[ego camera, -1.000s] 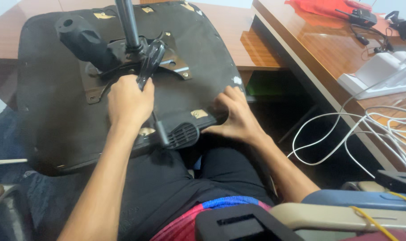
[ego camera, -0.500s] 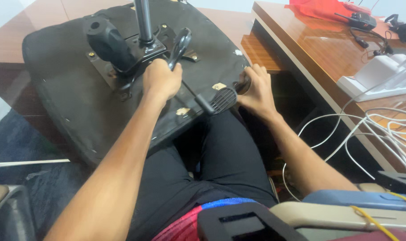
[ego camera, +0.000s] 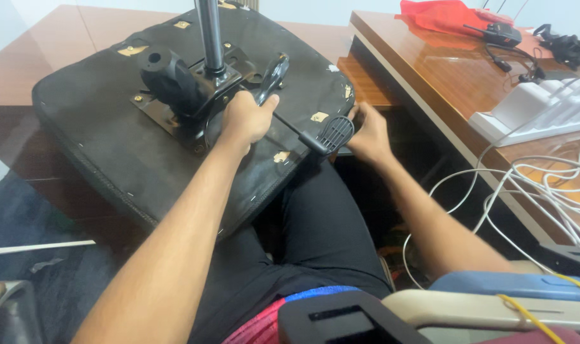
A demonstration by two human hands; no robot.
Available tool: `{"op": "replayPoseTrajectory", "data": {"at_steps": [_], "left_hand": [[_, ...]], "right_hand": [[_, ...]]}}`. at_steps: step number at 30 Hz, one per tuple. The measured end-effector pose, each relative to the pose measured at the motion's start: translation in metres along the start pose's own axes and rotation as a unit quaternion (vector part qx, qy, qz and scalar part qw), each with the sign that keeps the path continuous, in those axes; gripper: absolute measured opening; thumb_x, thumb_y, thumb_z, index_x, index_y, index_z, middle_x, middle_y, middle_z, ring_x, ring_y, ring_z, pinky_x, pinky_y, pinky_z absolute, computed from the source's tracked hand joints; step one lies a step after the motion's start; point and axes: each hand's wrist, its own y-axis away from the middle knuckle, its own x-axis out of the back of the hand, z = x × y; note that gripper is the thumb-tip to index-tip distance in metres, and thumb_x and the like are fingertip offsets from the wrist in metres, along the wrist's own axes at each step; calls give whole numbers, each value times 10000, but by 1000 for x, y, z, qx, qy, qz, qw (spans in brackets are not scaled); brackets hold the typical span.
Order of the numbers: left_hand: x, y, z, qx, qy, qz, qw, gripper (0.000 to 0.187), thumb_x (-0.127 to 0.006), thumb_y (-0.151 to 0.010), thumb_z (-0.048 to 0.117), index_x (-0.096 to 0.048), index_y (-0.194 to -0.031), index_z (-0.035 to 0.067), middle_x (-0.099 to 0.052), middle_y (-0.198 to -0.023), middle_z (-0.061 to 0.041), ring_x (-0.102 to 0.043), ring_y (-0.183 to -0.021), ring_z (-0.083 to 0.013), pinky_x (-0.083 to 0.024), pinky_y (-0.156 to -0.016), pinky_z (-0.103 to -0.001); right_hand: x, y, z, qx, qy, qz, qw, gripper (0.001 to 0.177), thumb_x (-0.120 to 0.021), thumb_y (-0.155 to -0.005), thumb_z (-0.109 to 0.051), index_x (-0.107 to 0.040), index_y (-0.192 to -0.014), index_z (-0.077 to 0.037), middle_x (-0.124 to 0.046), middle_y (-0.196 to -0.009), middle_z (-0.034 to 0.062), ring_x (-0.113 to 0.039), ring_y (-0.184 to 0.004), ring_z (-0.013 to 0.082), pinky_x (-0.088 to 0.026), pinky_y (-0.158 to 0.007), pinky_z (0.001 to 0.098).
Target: The person uses a manual ratchet wrench to tighten a bolt on the underside of an overturned chair seat. The left hand stabilizes the chair while the right hand turns the wrench. The chair remains on a wooden table during the process.
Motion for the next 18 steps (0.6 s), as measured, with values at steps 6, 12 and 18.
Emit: {"op": "replayPoseTrajectory", "data": {"at_steps": [6, 12, 18], "left_hand": [[1, 22, -4, 20, 11, -26, 999, 433, -659, -931, 423, -698, -833, 3, -750, -810, -147, -744, -799, -313, -540, -760, -448], [14, 55, -17, -5, -58, 1, 998, 418, -607, -924, 474, -741, -907, 78, -751, -900, -186, -714, -932, -386, -522, -833, -481], [34, 95, -25, 45, -92, -2, 995, 473, -555, -960, 510, -730, -971, 71, -736, -956, -221, -685, -995, -436, -508, -877, -509]], "right_hand": [[-16, 32, -5, -103, 15, -168, 980, 296, -592, -886, -151, -707, -1130, -28, -725, -965, 27, -662, -893, 117, -528, -793, 306], [-14, 59, -34, -115, -101, -378, 913, 316, -468, -1042, -225, -715, -1019, -29, -557, -828, 3, -494, -720, 92, -436, -648, 267], [-57, 89, -76, -438, -371, -300, 762, 404, -524, -1023, -514, -608, -907, -137, -296, -667, -73, -282, -563, 96, -286, -500, 256]]}}
